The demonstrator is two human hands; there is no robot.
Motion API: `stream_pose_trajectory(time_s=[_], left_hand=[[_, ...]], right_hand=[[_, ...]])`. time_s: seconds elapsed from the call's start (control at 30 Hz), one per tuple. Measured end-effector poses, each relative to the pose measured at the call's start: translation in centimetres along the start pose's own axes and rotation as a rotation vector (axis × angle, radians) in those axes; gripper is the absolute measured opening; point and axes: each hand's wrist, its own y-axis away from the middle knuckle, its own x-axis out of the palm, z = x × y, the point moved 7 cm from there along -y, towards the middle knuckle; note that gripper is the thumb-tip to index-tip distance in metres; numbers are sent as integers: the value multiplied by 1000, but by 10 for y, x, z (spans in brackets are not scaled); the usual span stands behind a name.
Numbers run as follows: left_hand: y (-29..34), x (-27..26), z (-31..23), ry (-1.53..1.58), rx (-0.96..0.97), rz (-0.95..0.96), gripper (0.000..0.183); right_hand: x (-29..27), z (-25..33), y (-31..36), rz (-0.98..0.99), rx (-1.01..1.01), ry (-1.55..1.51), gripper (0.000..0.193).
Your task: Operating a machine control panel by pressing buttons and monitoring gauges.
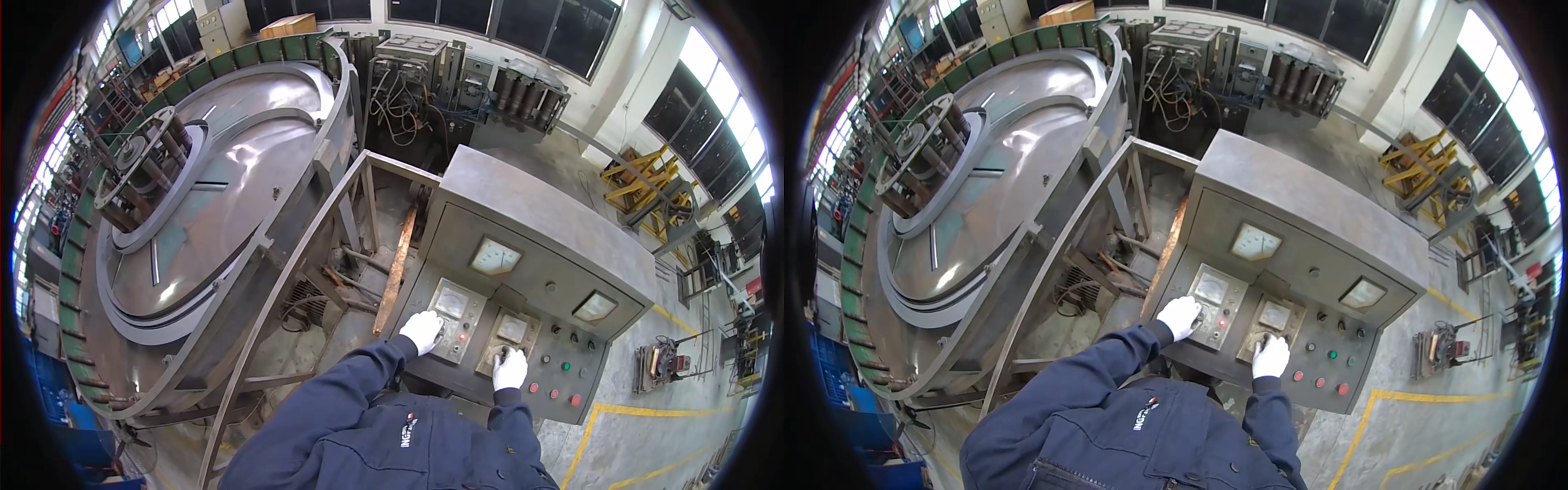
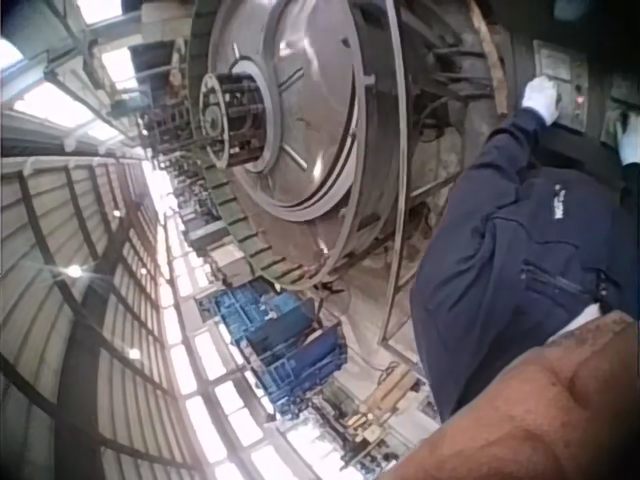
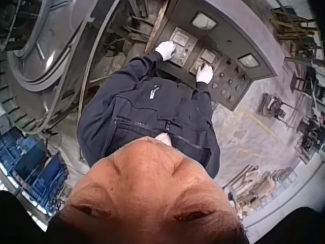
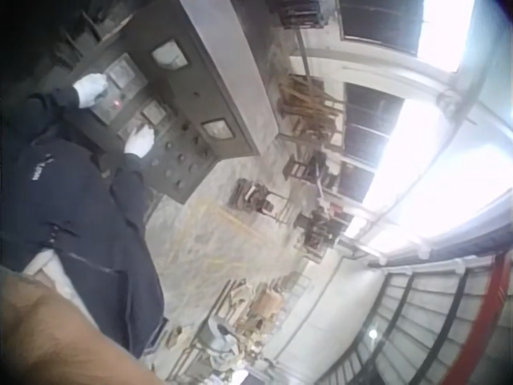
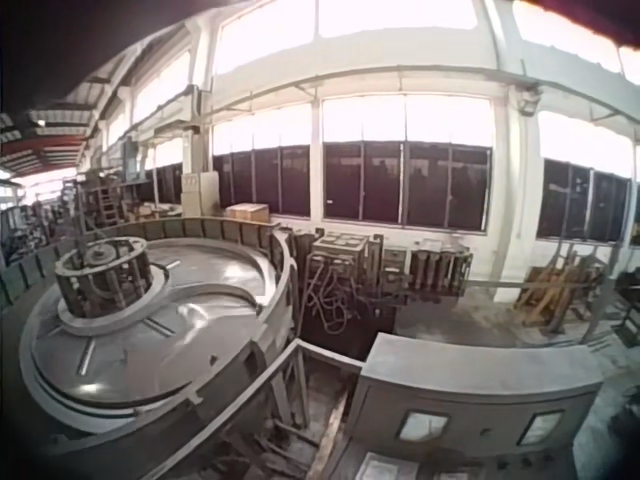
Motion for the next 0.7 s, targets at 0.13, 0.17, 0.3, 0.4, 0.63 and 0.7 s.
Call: stream_pose_trajectory(time_s=[0.13, 0.17, 0.3, 0.4, 0.63, 0.7], left_hand=[[-12, -14, -24, 62, 38, 81, 16], [-13, -20, -29, 63, 51, 47, 15], [1, 8, 15, 23, 13, -67, 21], [-5, 15, -1, -1, 56, -39, 24], [-8, 19, -3, -19, 92, -50, 25], [-6, 14, 2, -12, 87, -72, 24]], right_hand=[[-35, 8, -1, 87, 20, 22, 21], [-39, 5, 1, -29, -2, 59, 22], [-6, 21, -22, 35, 6, 66, 17], [-3, 1, -3, 32, 62, 43, 18], [1, -4, 3, 27, 58, 94, 19], [4, 2, -6, 22, 48, 108, 19]])
